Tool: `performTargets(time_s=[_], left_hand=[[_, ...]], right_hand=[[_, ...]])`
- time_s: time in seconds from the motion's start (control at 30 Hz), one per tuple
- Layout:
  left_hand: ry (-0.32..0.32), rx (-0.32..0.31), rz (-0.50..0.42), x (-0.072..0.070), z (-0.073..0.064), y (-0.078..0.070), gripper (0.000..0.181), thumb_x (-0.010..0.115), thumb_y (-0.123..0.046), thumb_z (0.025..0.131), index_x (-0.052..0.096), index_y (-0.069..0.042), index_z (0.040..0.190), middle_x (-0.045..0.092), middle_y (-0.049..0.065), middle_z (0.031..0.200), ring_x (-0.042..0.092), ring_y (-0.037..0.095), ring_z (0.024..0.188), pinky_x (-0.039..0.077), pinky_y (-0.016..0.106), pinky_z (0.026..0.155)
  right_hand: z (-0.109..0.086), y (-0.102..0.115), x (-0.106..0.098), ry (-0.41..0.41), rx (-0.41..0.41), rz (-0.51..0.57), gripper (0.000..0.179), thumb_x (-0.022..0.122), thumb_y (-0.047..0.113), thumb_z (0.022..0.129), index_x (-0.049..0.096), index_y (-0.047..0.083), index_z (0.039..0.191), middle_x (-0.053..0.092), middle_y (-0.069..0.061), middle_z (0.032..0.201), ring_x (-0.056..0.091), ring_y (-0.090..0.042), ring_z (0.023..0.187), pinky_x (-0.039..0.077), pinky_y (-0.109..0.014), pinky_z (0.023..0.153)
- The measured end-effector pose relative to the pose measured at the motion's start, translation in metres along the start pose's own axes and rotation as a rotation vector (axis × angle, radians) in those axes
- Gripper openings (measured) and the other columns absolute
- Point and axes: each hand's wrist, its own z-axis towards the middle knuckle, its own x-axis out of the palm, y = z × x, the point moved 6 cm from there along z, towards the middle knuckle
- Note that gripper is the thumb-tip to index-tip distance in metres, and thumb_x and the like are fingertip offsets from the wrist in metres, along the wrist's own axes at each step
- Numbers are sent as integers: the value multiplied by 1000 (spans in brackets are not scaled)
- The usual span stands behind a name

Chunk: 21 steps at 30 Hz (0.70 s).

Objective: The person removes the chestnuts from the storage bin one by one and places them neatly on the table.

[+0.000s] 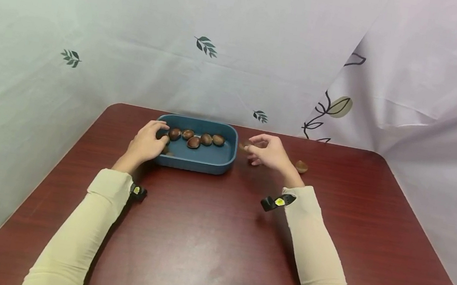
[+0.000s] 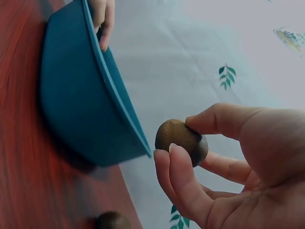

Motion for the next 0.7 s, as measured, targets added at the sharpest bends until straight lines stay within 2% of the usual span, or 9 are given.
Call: performTargets(time_s=[0.1,0.2,0.37,0.53,0.7], left_hand=[[-2,2,0,0,0,0,44,46,-21,100,51,-9,143,33,6,157,31,38,142,32,67,100],[-4,0,-2,-1,1,1,44,45,-22,100,51,-10,143,33,5,158,31,38,142,32,67,100],[7,-4,-3,0,1,1,45,45,-23,101,50,-10,143,32,5,158,30,38,143,32,67,100],[5,-3,-2,0,1,1,44,45,-23,101,51,-10,143,33,5,158,31,38,142,32,67,99],[5,2,-5,1,0,2,44,45,-21,101,50,-10,143,32,6,158,31,39,142,32,67,99]], right_hand=[[-3,-8,-4,6,27,-1,34,69,9,92,61,-6,121,68,-24,103,70,-43,92,59,-39,68],[-6,-16,-5,20,47,5,33,69,7,91,61,-7,120,67,-24,101,70,-42,89,59,-42,69],[-9,-30,-6,48,79,-6,32,70,4,90,61,-9,118,66,-23,98,72,-29,78,59,-42,70],[-12,-40,-6,61,113,0,29,69,3,89,62,-9,115,67,-17,90,72,-32,80,59,-41,69],[-14,-48,-4,71,169,15,30,67,2,89,59,-11,115,69,-16,86,72,-24,71,59,-36,65]])
